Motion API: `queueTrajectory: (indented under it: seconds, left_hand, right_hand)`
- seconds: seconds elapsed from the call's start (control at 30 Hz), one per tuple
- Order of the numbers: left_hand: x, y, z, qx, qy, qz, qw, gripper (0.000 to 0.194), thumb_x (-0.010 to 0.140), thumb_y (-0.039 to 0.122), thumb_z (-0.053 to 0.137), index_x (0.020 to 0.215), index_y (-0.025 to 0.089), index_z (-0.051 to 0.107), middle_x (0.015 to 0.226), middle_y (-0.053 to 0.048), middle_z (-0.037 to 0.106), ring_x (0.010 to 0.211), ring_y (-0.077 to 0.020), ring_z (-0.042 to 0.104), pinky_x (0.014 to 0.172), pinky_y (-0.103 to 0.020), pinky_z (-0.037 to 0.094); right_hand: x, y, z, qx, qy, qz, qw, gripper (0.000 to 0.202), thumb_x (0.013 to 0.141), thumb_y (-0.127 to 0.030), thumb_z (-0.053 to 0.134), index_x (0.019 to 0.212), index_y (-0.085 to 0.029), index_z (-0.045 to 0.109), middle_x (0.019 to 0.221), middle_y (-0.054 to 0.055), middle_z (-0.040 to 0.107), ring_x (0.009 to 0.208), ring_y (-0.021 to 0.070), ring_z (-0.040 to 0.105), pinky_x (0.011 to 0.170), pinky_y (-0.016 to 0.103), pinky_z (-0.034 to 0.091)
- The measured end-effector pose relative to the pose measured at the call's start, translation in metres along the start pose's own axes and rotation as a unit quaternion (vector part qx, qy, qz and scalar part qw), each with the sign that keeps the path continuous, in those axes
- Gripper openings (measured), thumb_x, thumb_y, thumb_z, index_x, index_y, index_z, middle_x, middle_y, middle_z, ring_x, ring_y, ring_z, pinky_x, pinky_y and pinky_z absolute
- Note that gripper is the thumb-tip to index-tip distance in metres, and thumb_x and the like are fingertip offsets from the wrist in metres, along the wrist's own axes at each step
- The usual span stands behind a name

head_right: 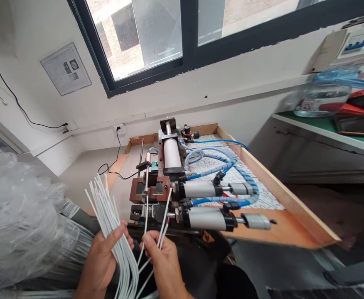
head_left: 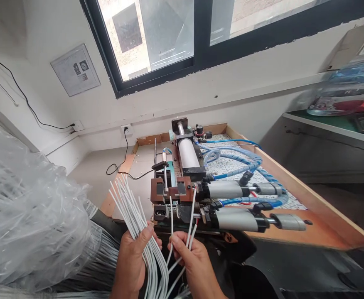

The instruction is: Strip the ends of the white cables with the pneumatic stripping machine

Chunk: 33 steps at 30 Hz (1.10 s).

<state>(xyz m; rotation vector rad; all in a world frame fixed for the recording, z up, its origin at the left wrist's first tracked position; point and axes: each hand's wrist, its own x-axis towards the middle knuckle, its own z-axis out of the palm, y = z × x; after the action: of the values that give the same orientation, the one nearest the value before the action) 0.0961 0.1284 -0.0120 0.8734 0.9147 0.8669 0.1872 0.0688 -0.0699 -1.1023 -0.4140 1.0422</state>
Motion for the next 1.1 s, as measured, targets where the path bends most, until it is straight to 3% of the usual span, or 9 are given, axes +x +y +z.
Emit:
queueTrajectory:
  seconds: [0.23, 0.57, 0.7, 0.83, 1.1]
  left_hand:
    - [0.002, 0.005, 0.001, -0.019, -0.033, -0.026, 0.999, 0.018, 0.058, 0.019, 0.066, 0.075, 0.013, 0.064, 0.058, -0.002, 0.062, 0.055, -0.0161, 0.059, 0.06, -0.031, 0.045]
    - [0.003, -0.006, 0.003, -0.008, 0.003, 0.053, 0.999, 0.011, 0.055, 0.014, 0.067, 0.065, 0.013, 0.063, 0.049, 0.002, 0.057, 0.044, -0.0091, 0.049, 0.048, -0.023, 0.04]
    - [0.0, -0.009, 0.005, -0.004, 0.001, 0.084, 0.996, 0.007, 0.055, 0.012, 0.067, 0.059, 0.013, 0.062, 0.05, 0.003, 0.057, 0.045, -0.0082, 0.046, 0.049, -0.022, 0.038]
    - [-0.007, -0.018, 0.003, 0.024, -0.001, 0.06, 0.998, 0.008, 0.052, 0.012, 0.068, 0.057, 0.013, 0.062, 0.05, 0.002, 0.059, 0.046, -0.0091, 0.047, 0.049, -0.022, 0.038]
    - [-0.017, -0.028, -0.008, 0.037, 0.065, 0.04, 0.996, 0.014, 0.046, 0.017, 0.07, 0.058, 0.014, 0.064, 0.054, -0.001, 0.063, 0.052, -0.0141, 0.053, 0.056, -0.027, 0.042]
  right_hand:
    - [0.012, -0.006, 0.006, 0.093, -0.01, 0.034, 0.995, 0.032, 0.065, -0.042, 0.059, 0.051, -0.015, 0.049, 0.046, -0.005, 0.038, 0.043, 0.0076, 0.029, 0.045, 0.021, 0.024]
    - [0.017, -0.005, 0.009, 0.167, -0.014, 0.089, 0.982, 0.028, 0.06, -0.038, 0.066, 0.054, -0.014, 0.051, 0.049, -0.004, 0.044, 0.044, 0.0078, 0.036, 0.047, 0.021, 0.029]
    - [0.014, -0.012, 0.011, 0.156, -0.063, 0.069, 0.983, 0.026, 0.065, -0.038, 0.062, 0.06, -0.013, 0.057, 0.05, -0.004, 0.044, 0.047, 0.0082, 0.037, 0.049, 0.022, 0.03]
    - [0.011, -0.021, 0.011, 0.116, -0.101, 0.032, 0.988, 0.026, 0.066, -0.038, 0.06, 0.06, -0.013, 0.058, 0.049, -0.004, 0.044, 0.048, 0.0084, 0.038, 0.051, 0.023, 0.032]
    - [0.003, -0.015, 0.005, 0.087, -0.033, 0.031, 0.995, 0.026, 0.064, -0.039, 0.063, 0.066, -0.013, 0.059, 0.054, -0.002, 0.052, 0.042, 0.0052, 0.033, 0.04, 0.019, 0.019]
